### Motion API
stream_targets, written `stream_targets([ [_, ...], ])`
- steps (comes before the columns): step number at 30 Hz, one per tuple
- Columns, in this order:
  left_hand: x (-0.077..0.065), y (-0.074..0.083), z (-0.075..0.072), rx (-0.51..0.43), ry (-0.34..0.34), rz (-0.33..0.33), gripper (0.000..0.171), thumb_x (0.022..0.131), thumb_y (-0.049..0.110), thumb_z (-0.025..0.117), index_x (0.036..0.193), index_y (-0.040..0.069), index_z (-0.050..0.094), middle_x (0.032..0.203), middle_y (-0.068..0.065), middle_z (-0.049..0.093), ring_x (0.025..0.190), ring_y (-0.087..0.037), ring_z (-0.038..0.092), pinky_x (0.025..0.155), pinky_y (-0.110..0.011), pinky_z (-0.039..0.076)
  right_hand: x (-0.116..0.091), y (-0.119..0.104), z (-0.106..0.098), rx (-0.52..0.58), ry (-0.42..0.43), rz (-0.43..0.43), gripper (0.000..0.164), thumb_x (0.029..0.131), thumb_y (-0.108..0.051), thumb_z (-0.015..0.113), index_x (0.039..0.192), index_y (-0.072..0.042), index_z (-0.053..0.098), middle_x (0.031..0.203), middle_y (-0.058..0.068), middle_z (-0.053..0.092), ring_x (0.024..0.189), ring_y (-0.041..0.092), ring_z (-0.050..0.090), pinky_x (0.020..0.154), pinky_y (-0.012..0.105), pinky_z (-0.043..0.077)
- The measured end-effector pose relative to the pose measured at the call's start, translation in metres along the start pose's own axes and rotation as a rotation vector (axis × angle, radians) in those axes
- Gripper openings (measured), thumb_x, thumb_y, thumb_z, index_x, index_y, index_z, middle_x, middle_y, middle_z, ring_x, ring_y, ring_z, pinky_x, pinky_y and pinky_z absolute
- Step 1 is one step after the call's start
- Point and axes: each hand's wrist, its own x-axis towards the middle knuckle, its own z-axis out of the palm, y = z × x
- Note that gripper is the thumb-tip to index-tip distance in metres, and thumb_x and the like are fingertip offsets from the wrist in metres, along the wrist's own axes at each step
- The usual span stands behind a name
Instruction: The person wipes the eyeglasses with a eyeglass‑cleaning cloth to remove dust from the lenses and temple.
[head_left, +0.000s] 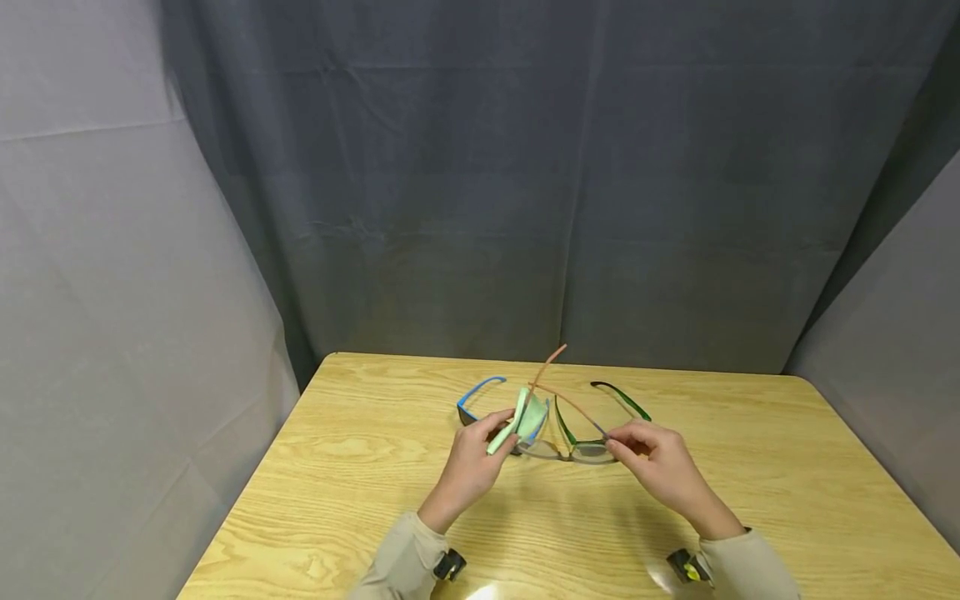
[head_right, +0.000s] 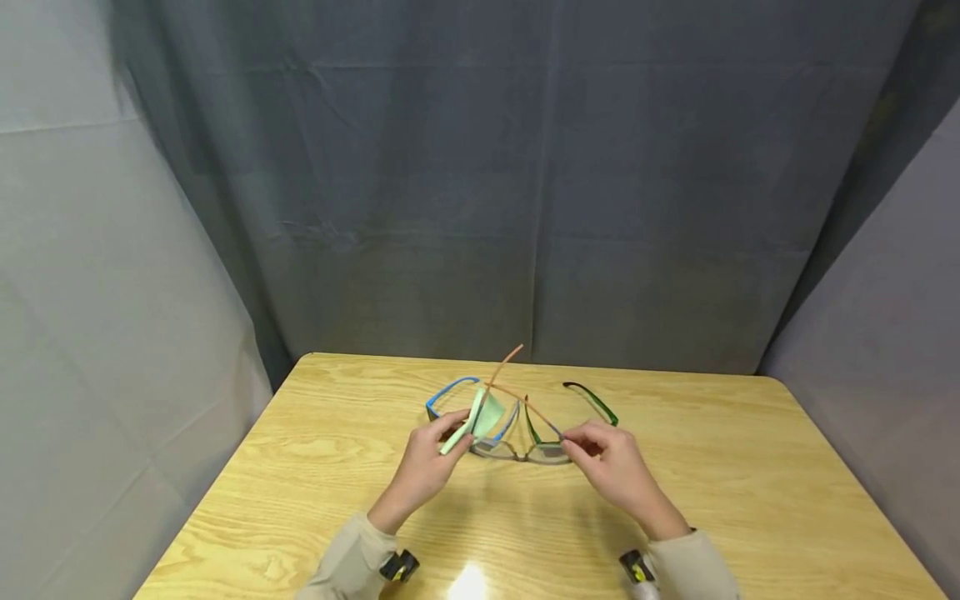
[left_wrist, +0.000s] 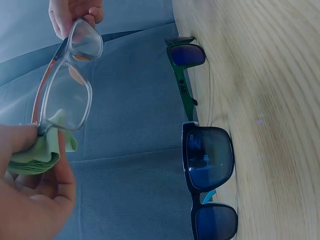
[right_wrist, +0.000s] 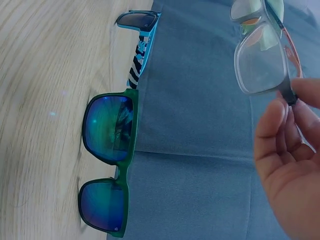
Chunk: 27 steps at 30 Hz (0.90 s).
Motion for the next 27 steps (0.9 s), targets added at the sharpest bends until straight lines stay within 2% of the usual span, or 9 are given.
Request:
stream_targets([
  [7,0.000,-0.001,0.000,0.004,0.028,0.015,0.034,0.092,0.013,0.062,0.124,0.002,0.059,0.109,-0.008,0.066,0.092,-0.012,0.062,0.078,-0.026,0.052,0.001,-0.004,0.003,0.029,0.025,0.001,0.006,0.089,-0.008,0.065,0.092,-0.010,0.069,0.076,0.004,0.063,0.058,0.016,0.057,0.048,0.025,0.048],
  [11,-0.001,-0.001,0.000,-0.007,0.046,0.017,0.034,0.092,0.012,0.062,0.123,0.001,0.060,0.111,-0.010,0.065,0.092,-0.015,0.063,0.078,-0.026,0.052,0.001,-0.006,0.004,0.043,0.041,0.027,0.006,0.090,-0.008,0.064,0.094,-0.008,0.068,0.078,0.003,0.064,0.059,0.014,0.059,0.050,0.025,0.049],
  [16,-0.001,-0.003,-0.002,-0.018,0.060,0.004,0.033,0.092,0.012,0.061,0.123,0.000,0.060,0.113,-0.012,0.064,0.095,-0.018,0.063,0.078,-0.026,0.053,0.001,-0.009,0.003,0.115,0.040,0.098,0.007,0.092,-0.008,0.061,0.095,-0.004,0.065,0.081,0.006,0.065,0.063,0.015,0.062,0.056,0.026,0.053],
  [20,-0.001,-0.005,-0.002,-0.004,0.085,0.009,0.031,0.092,0.011,0.062,0.119,-0.002,0.061,0.111,-0.013,0.065,0.096,-0.020,0.063,0.077,-0.027,0.053,0.002,-0.023,-0.001,0.156,0.037,0.132,0.005,0.092,-0.004,0.060,0.094,-0.001,0.063,0.080,0.010,0.064,0.064,0.020,0.063,0.057,0.028,0.054],
  [24,-0.001,-0.005,-0.002,-0.002,0.109,0.013,0.029,0.091,0.011,0.063,0.117,-0.001,0.064,0.102,-0.009,0.067,0.083,-0.014,0.061,0.068,-0.025,0.052,0.003,-0.035,-0.004,0.165,0.035,0.124,0.005,0.092,-0.002,0.059,0.093,0.001,0.063,0.076,0.014,0.063,0.062,0.022,0.063,0.056,0.029,0.054],
  [27,-0.001,-0.005,-0.002,-0.004,0.121,0.017,0.027,0.091,0.013,0.063,0.115,0.000,0.065,0.095,-0.006,0.066,0.073,-0.009,0.055,0.060,-0.022,0.048,0.003,-0.029,-0.003,0.197,0.028,0.128,0.007,0.092,-0.004,0.059,0.094,0.002,0.063,0.076,0.012,0.063,0.062,0.020,0.063,0.056,0.029,0.055],
])
